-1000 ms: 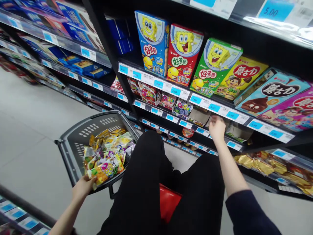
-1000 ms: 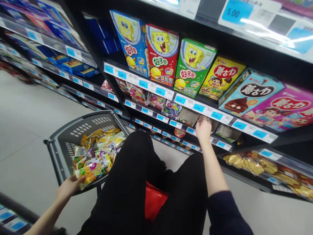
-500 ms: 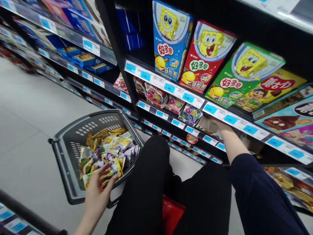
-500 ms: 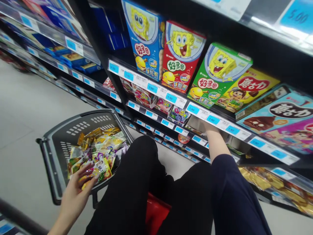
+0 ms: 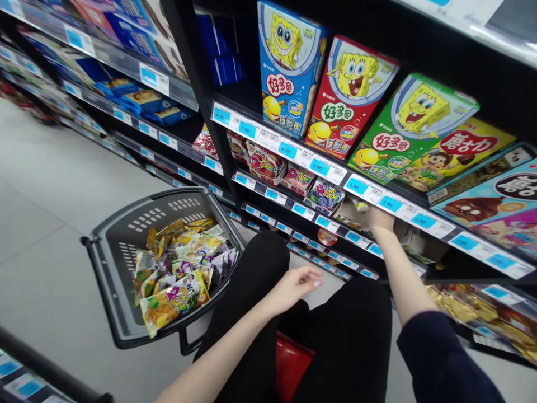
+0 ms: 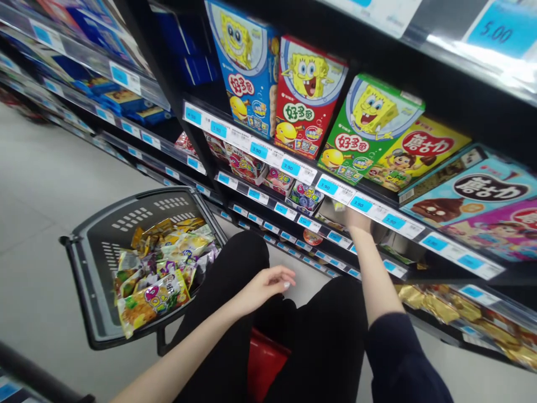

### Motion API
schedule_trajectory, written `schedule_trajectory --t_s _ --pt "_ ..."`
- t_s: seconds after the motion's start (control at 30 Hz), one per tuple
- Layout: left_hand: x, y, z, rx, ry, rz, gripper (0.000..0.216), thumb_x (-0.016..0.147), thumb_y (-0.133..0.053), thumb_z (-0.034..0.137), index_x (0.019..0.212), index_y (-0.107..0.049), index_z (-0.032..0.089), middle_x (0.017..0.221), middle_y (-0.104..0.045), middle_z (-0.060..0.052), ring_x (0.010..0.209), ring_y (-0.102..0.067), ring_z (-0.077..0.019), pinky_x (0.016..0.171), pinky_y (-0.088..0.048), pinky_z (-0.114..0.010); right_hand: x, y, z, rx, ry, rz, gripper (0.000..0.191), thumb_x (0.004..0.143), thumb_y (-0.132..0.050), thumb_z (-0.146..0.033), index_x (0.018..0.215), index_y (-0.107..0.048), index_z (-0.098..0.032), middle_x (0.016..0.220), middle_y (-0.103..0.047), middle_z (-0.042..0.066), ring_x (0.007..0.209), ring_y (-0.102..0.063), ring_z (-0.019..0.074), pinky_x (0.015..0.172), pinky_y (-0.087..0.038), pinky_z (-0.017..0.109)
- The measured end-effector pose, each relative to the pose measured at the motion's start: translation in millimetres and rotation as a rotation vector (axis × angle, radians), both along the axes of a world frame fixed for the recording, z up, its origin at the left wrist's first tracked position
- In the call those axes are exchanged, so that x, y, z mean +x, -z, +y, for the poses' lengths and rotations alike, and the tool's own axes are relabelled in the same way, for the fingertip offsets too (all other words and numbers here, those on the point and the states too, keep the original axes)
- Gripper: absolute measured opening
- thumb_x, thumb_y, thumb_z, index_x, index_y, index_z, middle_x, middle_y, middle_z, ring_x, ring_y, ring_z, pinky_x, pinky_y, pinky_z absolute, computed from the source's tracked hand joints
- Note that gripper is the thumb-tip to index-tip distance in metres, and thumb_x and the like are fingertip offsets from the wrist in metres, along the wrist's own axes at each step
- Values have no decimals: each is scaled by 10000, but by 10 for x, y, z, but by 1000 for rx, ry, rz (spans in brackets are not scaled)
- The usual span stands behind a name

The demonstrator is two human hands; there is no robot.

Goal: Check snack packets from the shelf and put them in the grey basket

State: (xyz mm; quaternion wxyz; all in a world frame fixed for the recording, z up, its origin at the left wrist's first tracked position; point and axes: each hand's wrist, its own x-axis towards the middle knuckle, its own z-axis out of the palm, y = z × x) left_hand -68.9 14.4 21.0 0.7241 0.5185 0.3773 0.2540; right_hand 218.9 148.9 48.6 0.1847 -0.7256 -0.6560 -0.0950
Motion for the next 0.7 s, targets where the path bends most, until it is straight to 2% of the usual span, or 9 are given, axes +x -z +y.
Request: schedule_trajectory --t_s 0.03,0.1,0.17,0.23,0.3,0.4,0.53,0.6,0.7 --pt "27 73 -9 -91 -30 -29 210 734 -583 262 910 -616 154 850 -660 -53 710 -574 -137 675 -462 -268 -22 38 -180 9 -9 -16 163 689 -627 -201 850 -625 -183 938 -576 100 955 -483 287 835 -370 438" --pt "40 174 -43 -267 -109 -89 227 737 -594 296 903 -597 141 827 -647 -60 674 -570 -131 685 -476 -296 -106 130 -591 156 -42 -68 65 714 -558 -171 677 -611 -185 819 -542 79 881 -467 259 829 -348 451" --pt "22 197 -80 -421 -167 -184 294 756 -586 347 967 -566 144 871 -636 -83 715 -591 -154 730 -488 -360 -254 221 -1015 321 -124 -32 174 731 -519 -168 564 -562 -196 717 -462 34 792 -444 211 839 -356 444" --pt "1 160 -107 -567 -142 -334 409 781 -544 424 1101 -499 172 970 -618 -112 799 -615 -205 763 -486 -436 -453 289 -1396 428 -195 69 203 749 -497 -166 556 -546 -207 721 -419 15 783 -429 196 848 -369 442" --pt "-10 106 -129 -646 -54 -483 511 792 -509 471 1228 -396 229 1068 -585 -122 869 -622 -249 763 -487 -477 -663 335 -1702 421 -214 149 195 756 -504 -161 577 -556 -220 775 -418 17 841 -423 207 861 -368 447" --pt "-8 65 -165 -578 9 -552 624 760 -597 343 1303 -290 325 1161 -532 -95 841 -637 -242 680 -532 -424 -900 385 -2005 344 -256 170 177 748 -526 -143 625 -595 -251 863 -412 30 919 -375 230 880 -344 448" --pt "16 103 -212 -414 -61 -404 838 672 -673 171 1336 -203 373 1135 -544 -78 708 -654 -208 542 -546 -327 -964 445 -2170 239 -167 352 112 686 -580 -192 764 -628 -256 959 -382 61 953 -347 260 810 -377 425" --pt "38 145 -218 -355 -88 -345 867 657 -689 183 1342 -187 355 1075 -576 -74 714 -655 -224 539 -542 -331 -914 472 -2184 170 -88 580 228 660 -594 -228 886 -619 -241 996 -386 78 958 -387 263 783 -402 413" --pt "73 230 -203 -218 -158 -259 644 631 -717 213 1199 -413 234 969 -612 -56 752 -638 -201 591 -524 -286 -824 511 -2177 -21 -81 1114 243 739 -529 -295 962 -595 -228 983 -503 81 888 -520 238 736 -444 378"
